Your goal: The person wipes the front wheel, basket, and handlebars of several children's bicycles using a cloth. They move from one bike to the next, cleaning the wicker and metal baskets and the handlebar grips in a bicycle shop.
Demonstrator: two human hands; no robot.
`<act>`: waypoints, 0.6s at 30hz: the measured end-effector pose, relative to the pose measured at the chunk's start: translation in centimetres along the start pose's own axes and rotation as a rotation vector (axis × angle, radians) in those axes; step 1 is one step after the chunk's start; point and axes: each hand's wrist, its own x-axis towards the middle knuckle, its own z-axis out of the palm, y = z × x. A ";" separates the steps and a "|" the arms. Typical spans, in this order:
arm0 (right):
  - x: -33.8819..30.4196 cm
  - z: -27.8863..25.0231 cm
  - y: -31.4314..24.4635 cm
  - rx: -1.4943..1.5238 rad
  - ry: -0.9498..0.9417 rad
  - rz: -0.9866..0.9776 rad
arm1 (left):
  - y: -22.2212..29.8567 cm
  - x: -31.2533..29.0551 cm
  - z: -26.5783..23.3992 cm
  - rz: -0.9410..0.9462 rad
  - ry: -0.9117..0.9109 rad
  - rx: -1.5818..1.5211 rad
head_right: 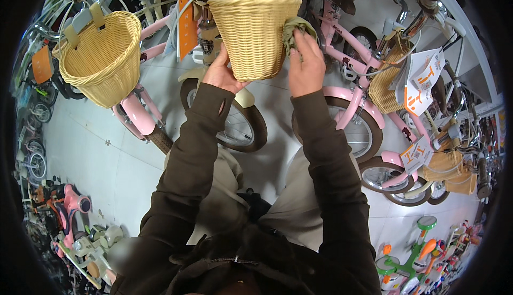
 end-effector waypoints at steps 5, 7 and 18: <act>1.0 0.2 -1.3 0.303 0.155 0.082 | 0.2 0.6 -0.9 0.187 0.091 0.081; 1.7 -0.2 -2.8 0.160 0.216 -0.157 | -0.1 1.1 -1.0 0.404 0.364 0.392; 3.7 0.6 -7.5 -0.222 -0.249 -0.349 | -0.1 -1.1 2.3 1.155 0.307 0.882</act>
